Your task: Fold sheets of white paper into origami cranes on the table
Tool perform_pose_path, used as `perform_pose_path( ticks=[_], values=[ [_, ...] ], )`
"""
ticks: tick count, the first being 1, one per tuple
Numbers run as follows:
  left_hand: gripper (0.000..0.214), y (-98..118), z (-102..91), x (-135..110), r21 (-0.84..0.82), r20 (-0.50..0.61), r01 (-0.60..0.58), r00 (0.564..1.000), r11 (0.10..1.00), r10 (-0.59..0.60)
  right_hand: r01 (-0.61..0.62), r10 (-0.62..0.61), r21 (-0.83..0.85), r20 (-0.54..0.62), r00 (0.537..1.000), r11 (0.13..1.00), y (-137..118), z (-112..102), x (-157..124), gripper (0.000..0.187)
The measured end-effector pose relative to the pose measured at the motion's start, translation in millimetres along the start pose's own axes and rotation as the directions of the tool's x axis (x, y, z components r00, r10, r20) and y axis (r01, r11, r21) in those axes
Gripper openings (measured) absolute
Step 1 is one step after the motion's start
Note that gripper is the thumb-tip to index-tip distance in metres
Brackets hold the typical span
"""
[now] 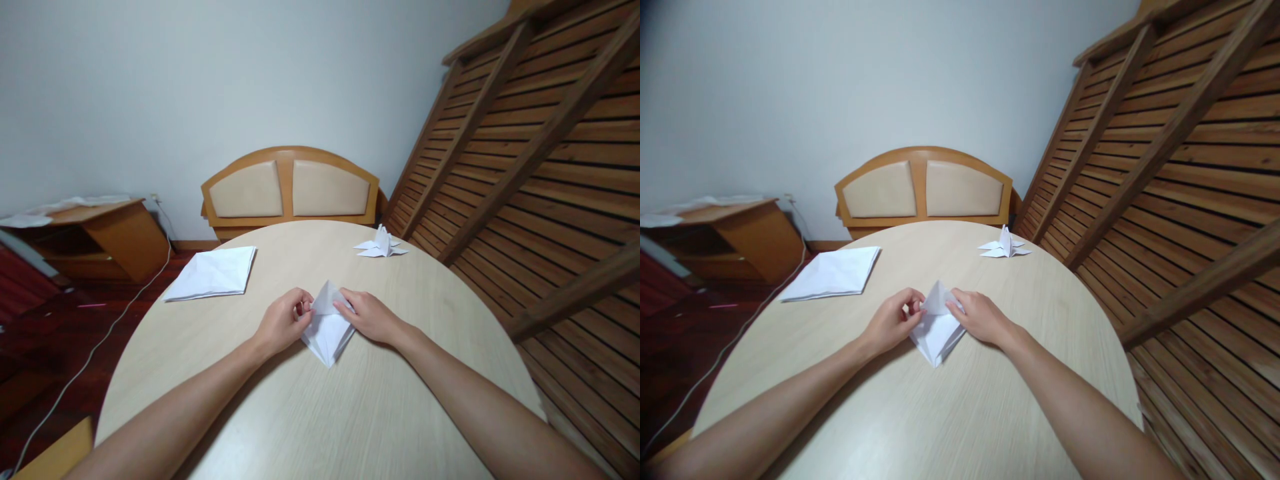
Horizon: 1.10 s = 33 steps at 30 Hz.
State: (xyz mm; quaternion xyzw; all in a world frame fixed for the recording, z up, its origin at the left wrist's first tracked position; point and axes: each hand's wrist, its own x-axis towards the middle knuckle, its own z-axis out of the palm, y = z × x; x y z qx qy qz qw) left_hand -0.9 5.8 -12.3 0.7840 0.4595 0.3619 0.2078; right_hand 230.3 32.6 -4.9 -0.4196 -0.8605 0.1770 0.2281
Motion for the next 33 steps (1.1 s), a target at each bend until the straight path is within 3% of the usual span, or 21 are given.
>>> perform_pose_path(
  ticks=[6,11,20,23,27,33],
  values=[
    [0.020,3.0,-1.1,-0.2,-0.029,0.044,0.014,0.999,0.999,-0.013,0.011,-0.011,0.034,0.006,1.000,0.999,0.8,1.2,0.3,0.029],
    [0.019,0.3,1.7,1.1,-0.088,0.039,0.076,0.997,0.993,-0.073,0.025,-0.026,0.077,0.013,1.000,0.997,-3.5,1.5,0.9,0.031],
    [0.018,1.8,3.2,2.8,-0.213,0.042,0.105,0.994,0.971,-0.098,-0.085,0.086,0.028,-0.027,0.996,0.996,-13.7,2.8,0.6,0.044],
    [0.017,1.3,3.4,2.3,-0.210,0.030,0.101,0.995,0.972,-0.097,-0.089,0.086,-0.042,-0.071,0.994,0.995,-14.7,3.1,1.2,0.040],
    [0.016,-1.1,2.9,3.2,-0.175,-0.002,0.100,0.995,0.979,-0.102,-0.035,0.032,-0.016,-0.148,0.988,0.999,-14.9,2.7,1.8,0.017],
    [0.014,-4.8,0.0,6.0,-0.105,-0.064,0.106,0.992,0.989,-0.113,-0.068,0.073,0.045,-0.121,0.990,0.997,-12.8,3.7,1.4,0.026]
  ],
)
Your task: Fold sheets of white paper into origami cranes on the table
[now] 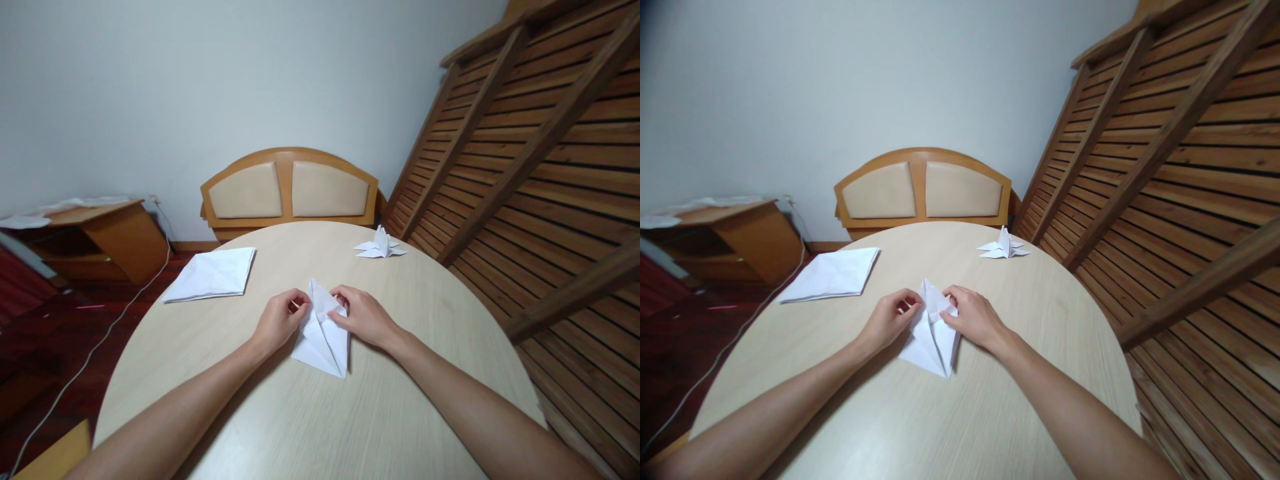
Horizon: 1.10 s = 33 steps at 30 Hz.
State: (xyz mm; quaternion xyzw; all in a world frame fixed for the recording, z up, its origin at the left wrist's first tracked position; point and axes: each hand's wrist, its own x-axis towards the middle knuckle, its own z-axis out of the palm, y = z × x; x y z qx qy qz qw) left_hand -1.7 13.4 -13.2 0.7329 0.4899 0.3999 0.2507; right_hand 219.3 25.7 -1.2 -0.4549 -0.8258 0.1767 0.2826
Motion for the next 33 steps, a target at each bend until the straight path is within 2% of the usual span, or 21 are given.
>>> perform_pose_path(
  ticks=[10,22,28,33],
  values=[
    [0.011,6.9,-1.1,-5.5,0.079,0.051,-0.091,0.995,0.993,0.088,-0.109,0.110,0.050,-0.016,0.994,0.993,2.2,1.5,1.9,0.014],
    [0.009,3.7,-0.2,-3.6,0.132,0.027,-0.104,0.994,0.986,0.102,-0.016,0.016,0.015,0.032,0.999,1.000,0.8,2.5,1.3,0.017],
    [0.008,5.9,-2.1,-5.6,0.173,0.027,-0.139,0.990,0.975,0.136,0.007,-0.007,-0.005,-0.013,1.000,1.000,2.7,5.8,1.2,0.011],
    [0.008,6.0,-1.7,-6.2,0.152,0.029,-0.142,0.990,0.978,0.139,0.027,-0.027,0.032,-0.017,1.000,0.999,2.2,7.2,2.0,0.013]
  ],
)
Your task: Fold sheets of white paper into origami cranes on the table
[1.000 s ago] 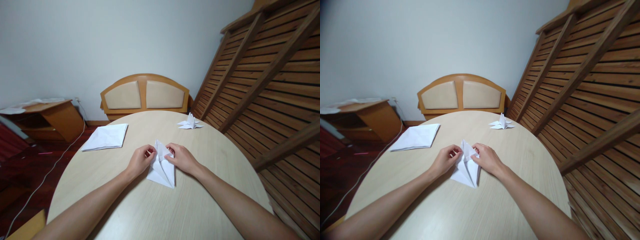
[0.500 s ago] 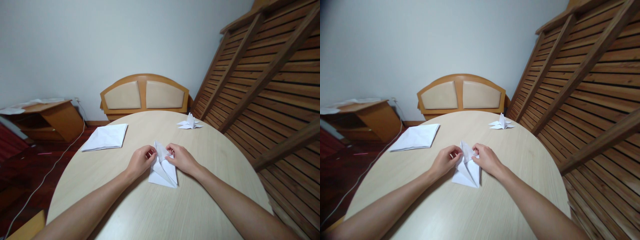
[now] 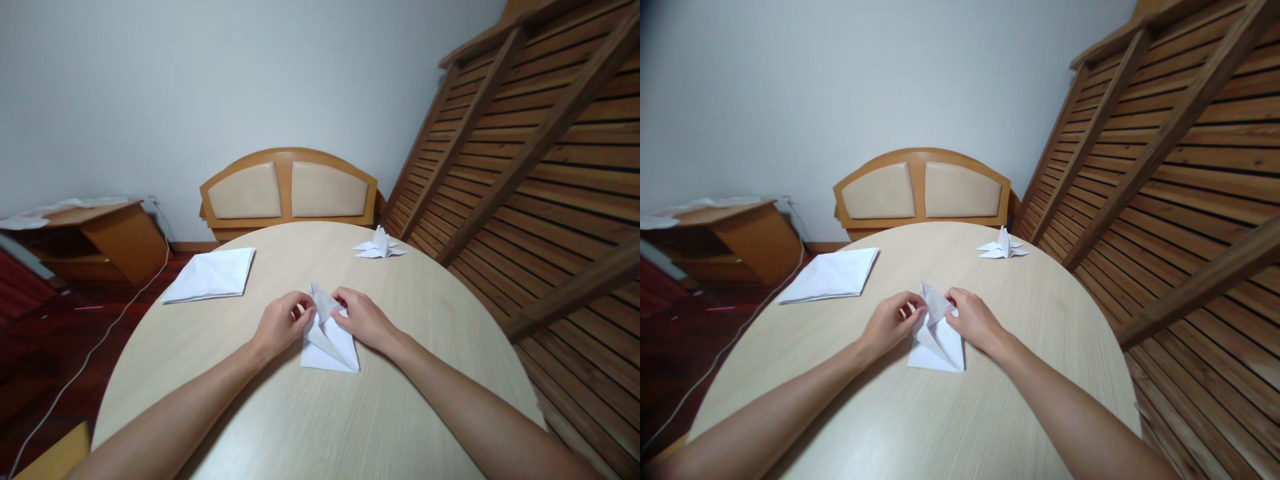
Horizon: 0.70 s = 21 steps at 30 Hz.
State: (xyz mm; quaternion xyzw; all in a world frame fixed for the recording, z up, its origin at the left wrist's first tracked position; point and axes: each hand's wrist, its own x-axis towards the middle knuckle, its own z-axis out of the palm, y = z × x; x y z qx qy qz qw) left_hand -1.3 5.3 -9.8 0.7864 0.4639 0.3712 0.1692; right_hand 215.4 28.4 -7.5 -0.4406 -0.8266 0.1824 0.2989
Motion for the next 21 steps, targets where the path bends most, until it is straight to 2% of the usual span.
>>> perform_pose_path(
  ticks=[5,12,15,18,21],
  values=[
    [0.009,-2.1,1.0,0.0,0.039,-0.001,0.039,0.999,0.998,-0.039,0.011,-0.011,0.016,-0.009,1.000,1.000,-4.1,-0.4,-1.4,0.015],
    [0.011,-6.6,1.0,1.3,0.199,-0.015,0.210,0.977,0.957,-0.211,0.030,-0.034,0.091,0.050,0.998,0.995,-15.4,1.2,-6.7,0.019],
    [0.011,-8.7,1.7,1.3,0.253,0.006,0.246,0.967,0.936,-0.255,0.081,-0.085,0.045,0.108,0.991,0.996,-18.0,2.8,-8.1,0.032],
    [0.013,-13.2,2.7,0.9,0.341,0.016,0.181,0.980,0.922,-0.198,0.163,-0.157,-0.017,0.174,0.972,0.987,-16.9,4.0,-8.9,0.045],
    [0.024,-18.5,3.2,0.2,0.391,-0.025,0.065,0.998,0.918,-0.060,0.226,-0.211,-0.041,0.219,0.952,0.973,-13.6,4.0,-9.4,0.046]
  ],
)
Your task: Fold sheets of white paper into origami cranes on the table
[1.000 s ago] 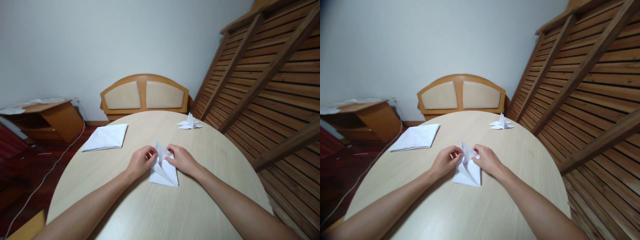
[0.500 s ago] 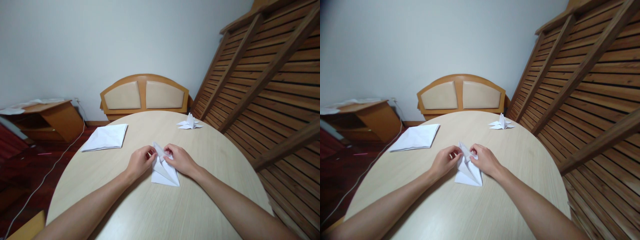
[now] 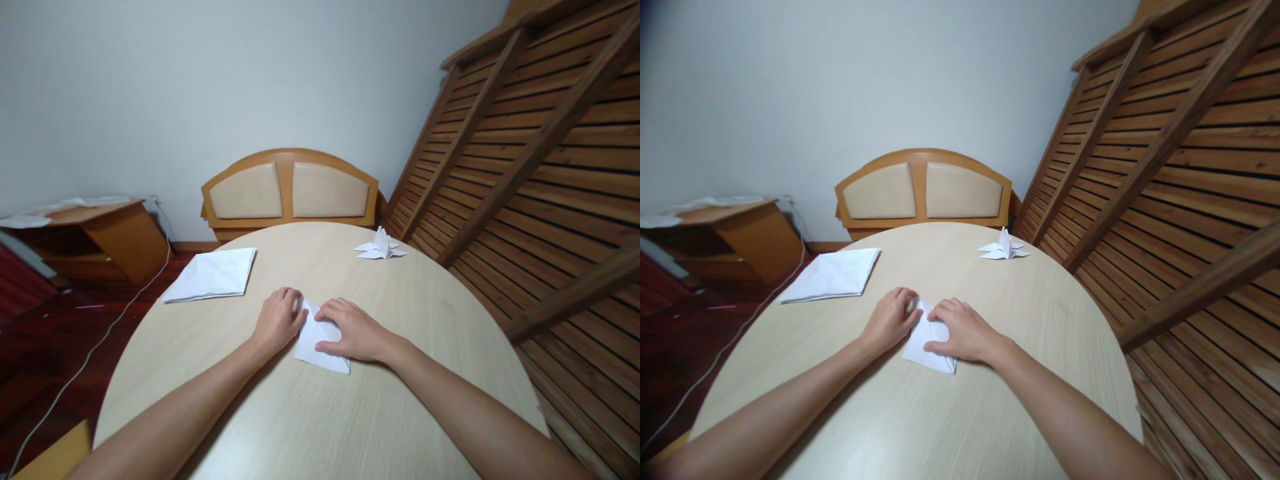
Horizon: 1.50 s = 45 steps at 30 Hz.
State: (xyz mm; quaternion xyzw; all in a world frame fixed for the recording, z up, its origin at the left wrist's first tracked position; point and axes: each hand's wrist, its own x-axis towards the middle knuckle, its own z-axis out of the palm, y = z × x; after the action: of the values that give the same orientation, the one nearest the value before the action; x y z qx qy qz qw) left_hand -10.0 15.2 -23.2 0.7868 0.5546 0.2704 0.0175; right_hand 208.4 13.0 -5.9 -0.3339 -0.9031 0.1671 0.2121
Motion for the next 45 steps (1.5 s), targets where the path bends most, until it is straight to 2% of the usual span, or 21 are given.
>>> perform_pose_path(
  ticks=[2,4,7,10,12,15,18,20,25,28,31,34,37,41,43,45],
  values=[
    [0.037,-1.8,0.7,-0.5,-0.021,-0.057,-0.095,0.994,0.995,0.094,0.032,-0.031,-0.013,0.021,0.999,0.999,2.6,-0.9,-0.6,0.043],
    [0.043,-1.8,1.0,-1.2,-0.035,-0.059,-0.187,0.981,0.982,0.184,0.054,-0.053,-0.031,0.038,0.998,0.998,6.0,-2.7,-1.0,0.042],
    [0.040,0.5,1.8,-2.7,-0.033,0.085,-0.250,0.964,0.968,0.252,0.067,-0.064,-0.083,0.044,0.997,0.994,12.3,-7.1,-0.5,0.039],
    [0.041,2.5,2.8,-4.1,-0.034,0.254,-0.237,0.938,0.971,0.237,0.063,-0.058,-0.146,0.037,0.998,0.987,15.7,-11.8,0.7,0.031],
    [0.045,2.8,2.4,-4.6,-0.021,0.311,-0.210,0.928,0.978,0.206,0.052,-0.047,-0.171,0.034,0.998,0.984,13.5,-13.1,1.0,0.027],
    [0.049,2.4,0.4,-4.8,0.018,0.343,-0.178,0.925,0.984,0.162,0.034,-0.030,-0.123,0.034,0.999,0.992,5.4,-9.2,-1.1,0.039],
    [0.050,1.4,-0.8,-5.0,0.050,0.343,-0.162,0.930,0.986,0.135,-0.030,0.034,-0.046,0.089,0.995,0.998,0.0,-0.3,-5.5,0.066],
    [0.051,0.5,-0.7,-5.1,0.080,0.336,-0.138,0.936,0.987,0.104,-0.062,0.066,-0.031,0.160,0.985,0.998,1.0,4.3,-8.1,0.074],
    [0.049,-2.3,-1.8,-3.5,0.173,0.274,-0.060,0.962,0.983,0.010,-0.048,0.057,-0.047,0.215,0.975,0.998,11.2,0.7,-9.2,0.075],
    [0.048,-4.1,-5.3,-1.6,0.093,0.282,-0.155,0.951,0.984,0.123,0.003,0.011,-0.066,0.207,0.978,0.998,15.9,-5.7,-7.6,0.071],
    [0.049,-4.8,-9.5,-0.4,-0.043,0.324,-0.257,0.911,0.965,0.257,0.066,-0.054,-0.072,0.163,0.985,0.995,19.3,-10.2,-5.2,0.054],
    [0.049,-3.4,-12.7,0.0,-0.072,0.303,-0.283,0.908,0.957,0.291,0.095,-0.091,-0.038,0.083,0.992,0.995,21.9,-12.8,-2.7,0.035],
    [0.044,-1.0,-14.7,1.2,-0.069,0.247,-0.299,0.919,0.952,0.307,0.051,-0.051,-0.031,0.024,0.998,0.998,22.0,-15.1,-1.2,0.031],
    [0.028,1.8,-16.6,4.9,-0.097,0.183,-0.298,0.932,0.950,0.311,-0.067,0.064,-0.104,-0.032,0.997,0.992,17.3,-18.7,-1.2,0.036],
    [0.022,2.8,-17.3,6.4,-0.088,0.172,-0.269,0.944,0.959,0.280,-0.103,0.097,-0.070,-0.087,0.991,0.992,14.6,-20.6,-1.5,0.036],
    [0.028,3.4,-17.7,6.9,-0.067,0.152,-0.211,0.964,0.975,0.219,-0.116,0.118,0.018,-0.153,0.981,0.993,12.9,-22.4,-1.7,0.032]
  ],
)
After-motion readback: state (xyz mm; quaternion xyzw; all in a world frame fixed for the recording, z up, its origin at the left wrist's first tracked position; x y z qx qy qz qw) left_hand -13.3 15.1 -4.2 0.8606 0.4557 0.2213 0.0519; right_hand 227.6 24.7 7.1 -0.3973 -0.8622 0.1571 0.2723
